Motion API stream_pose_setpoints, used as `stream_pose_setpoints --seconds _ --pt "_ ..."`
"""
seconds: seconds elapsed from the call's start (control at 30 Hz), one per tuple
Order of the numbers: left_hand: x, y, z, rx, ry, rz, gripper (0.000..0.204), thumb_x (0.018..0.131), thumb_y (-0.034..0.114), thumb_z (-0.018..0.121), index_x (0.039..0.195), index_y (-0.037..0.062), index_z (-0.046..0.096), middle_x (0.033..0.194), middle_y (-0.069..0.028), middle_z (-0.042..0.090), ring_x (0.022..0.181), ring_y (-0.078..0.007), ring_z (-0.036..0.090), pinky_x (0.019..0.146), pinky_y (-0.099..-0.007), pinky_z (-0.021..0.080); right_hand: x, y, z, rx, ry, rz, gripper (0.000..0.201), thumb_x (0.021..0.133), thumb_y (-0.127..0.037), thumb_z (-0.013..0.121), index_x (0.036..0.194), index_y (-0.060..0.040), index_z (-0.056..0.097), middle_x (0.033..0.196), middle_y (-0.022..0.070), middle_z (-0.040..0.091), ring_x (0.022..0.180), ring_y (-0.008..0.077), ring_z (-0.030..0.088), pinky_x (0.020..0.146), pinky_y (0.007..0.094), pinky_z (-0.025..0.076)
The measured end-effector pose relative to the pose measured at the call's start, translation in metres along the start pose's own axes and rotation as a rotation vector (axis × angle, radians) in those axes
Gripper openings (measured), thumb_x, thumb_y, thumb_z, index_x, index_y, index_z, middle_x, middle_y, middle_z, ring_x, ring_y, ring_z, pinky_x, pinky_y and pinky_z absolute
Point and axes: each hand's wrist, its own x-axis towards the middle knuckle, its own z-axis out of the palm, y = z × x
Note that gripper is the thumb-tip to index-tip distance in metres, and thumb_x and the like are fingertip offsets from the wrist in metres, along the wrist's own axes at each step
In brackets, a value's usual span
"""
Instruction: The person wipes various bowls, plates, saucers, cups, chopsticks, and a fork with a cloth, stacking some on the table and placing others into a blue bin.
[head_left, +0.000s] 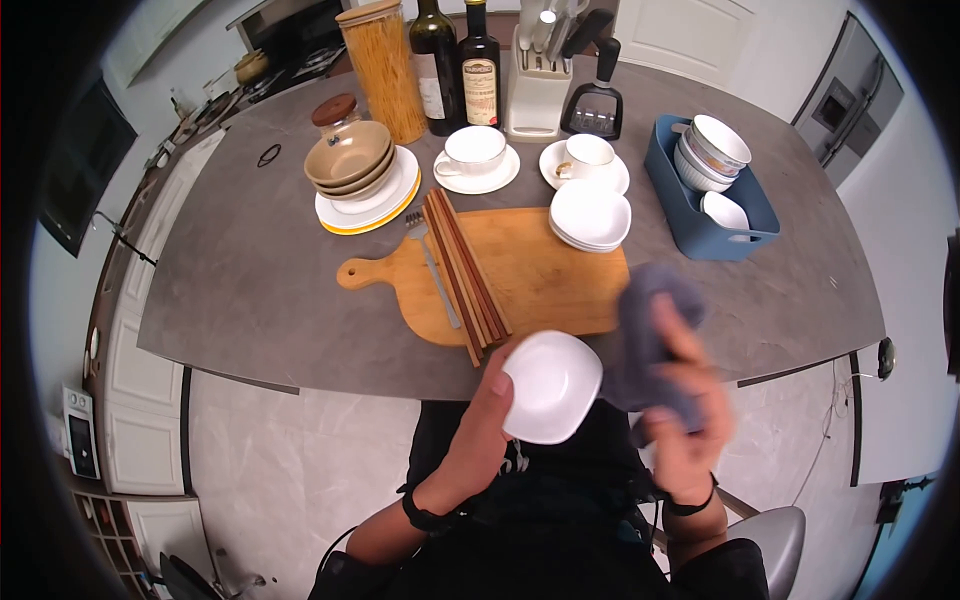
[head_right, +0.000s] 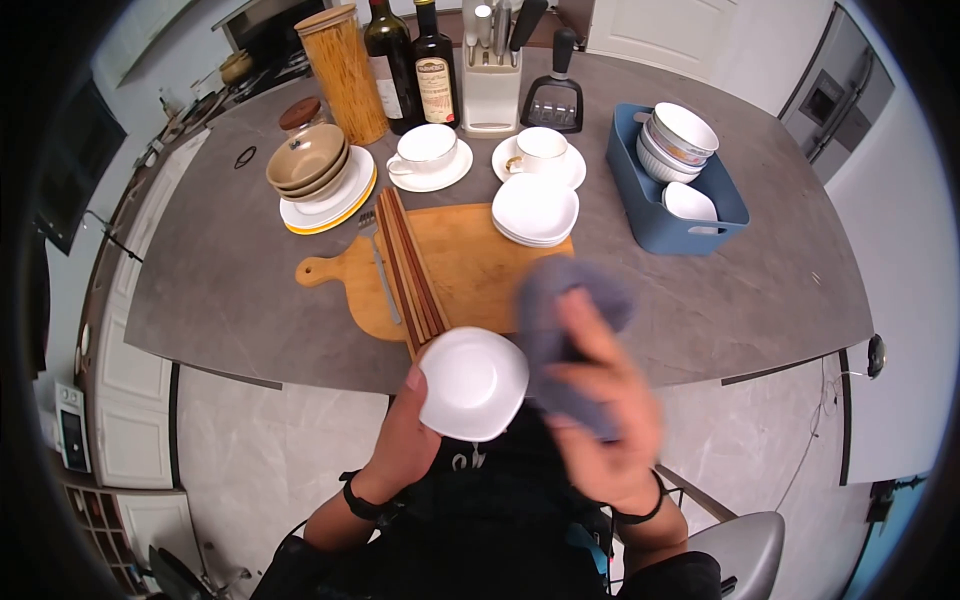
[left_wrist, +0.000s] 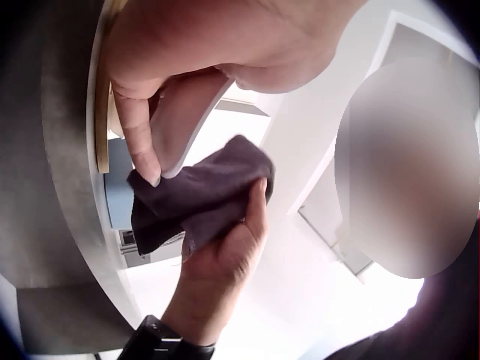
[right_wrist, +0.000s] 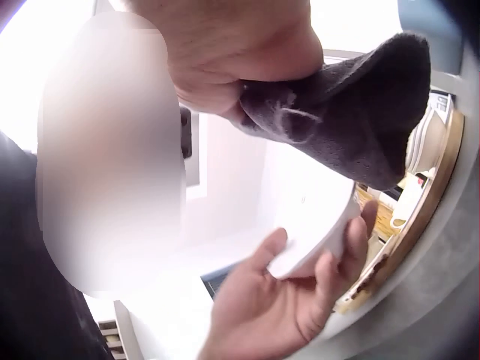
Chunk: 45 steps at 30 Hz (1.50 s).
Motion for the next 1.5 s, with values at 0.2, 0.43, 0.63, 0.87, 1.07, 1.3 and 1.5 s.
stream_pose_setpoints --seconds 0.2,0.43,0.63,0.87,1.07,1.3,1.5 --pt "-0.013 0.009 0.016 0.566 0.003 0.189 0.064 0.11 0.042 0.033 0.153 -0.0051 0.026 0.136 -0.0211 0.055 0.122 -0.0253 0.057 0.105 -0.0358 0.042 0.02 -0.007 0.033 -0.301 -0.311 0.022 0.056 0.073 0.006 0.067 0.128 -0.0004 0.057 0.134 0.0208 0.06 0.118 0.0431 0.062 0.096 0.0476 0.051" --pt "-0.006 0.008 0.006 0.595 0.148 0.464 0.069 0.107 0.054 0.034 0.144 -0.0048 0.036 0.127 -0.02 0.059 0.117 -0.0246 0.059 0.1 -0.0361 0.045 0.004 -0.001 0.037 -0.336 -0.236 0.264 0.056 0.077 0.001 0.071 0.13 -0.0001 0.056 0.117 0.0224 0.063 0.099 0.0435 0.066 0.08 0.0439 0.056" --pt "-0.004 0.021 -0.009 0.04 0.398 0.245 0.076 0.104 0.067 0.027 0.139 0.0025 0.044 0.107 -0.0144 0.066 0.076 -0.0191 0.066 0.05 -0.0282 0.045 0.037 0.008 0.022 -0.662 -0.152 0.154 0.05 0.082 0.0 0.069 0.13 -0.0009 0.057 0.114 0.0214 0.064 0.092 0.0422 0.065 0.075 0.0451 0.054" --pt "-0.006 0.013 -0.001 -0.123 0.273 0.187 0.064 0.108 0.055 0.027 0.142 0.0029 0.043 0.12 -0.0175 0.065 0.09 -0.0262 0.068 0.06 -0.0333 0.05 0.059 0.021 0.024 -0.639 -0.308 -0.049 0.048 0.086 -0.016 0.076 0.13 0.0001 0.061 0.126 0.0198 0.063 0.111 0.0376 0.061 0.091 0.0436 0.05" --pt "-0.003 0.002 0.013 -0.002 0.126 0.198 0.064 0.108 0.053 0.03 0.149 0.0038 0.031 0.135 -0.0181 0.055 0.108 -0.0279 0.064 0.068 -0.0367 0.055 0.046 -0.007 0.016 0.089 -0.292 0.567 0.022 0.101 -0.012 0.062 0.113 0.0063 0.067 0.074 0.0063 0.067 0.06 0.0081 0.062 0.055 0.0261 0.05" --pt "0.0 0.017 0.017 0.211 -0.134 0.222 0.103 0.099 0.065 0.047 0.161 0.0065 -0.01 0.168 -0.0221 0.002 0.119 -0.0401 0.064 0.086 -0.0447 0.059 0.084 -0.006 -0.062 -0.21 -0.106 0.703 0.021 0.101 -0.016 0.062 0.1 0.0036 0.069 0.07 -0.0021 0.061 0.056 0.0033 0.057 0.05 0.0221 0.046" --pt "-0.004 0.017 0.011 0.345 0.005 0.212 0.097 0.099 0.069 0.044 0.161 0.0052 0.005 0.166 -0.0223 0.015 0.107 -0.0317 0.068 0.08 -0.0394 0.06 0.168 0.079 -0.189 -0.896 -0.057 0.472 0.021 0.087 -0.01 0.066 0.092 0.0105 0.07 0.069 0.0223 0.067 0.06 0.0283 0.069 0.061 0.0375 0.054"
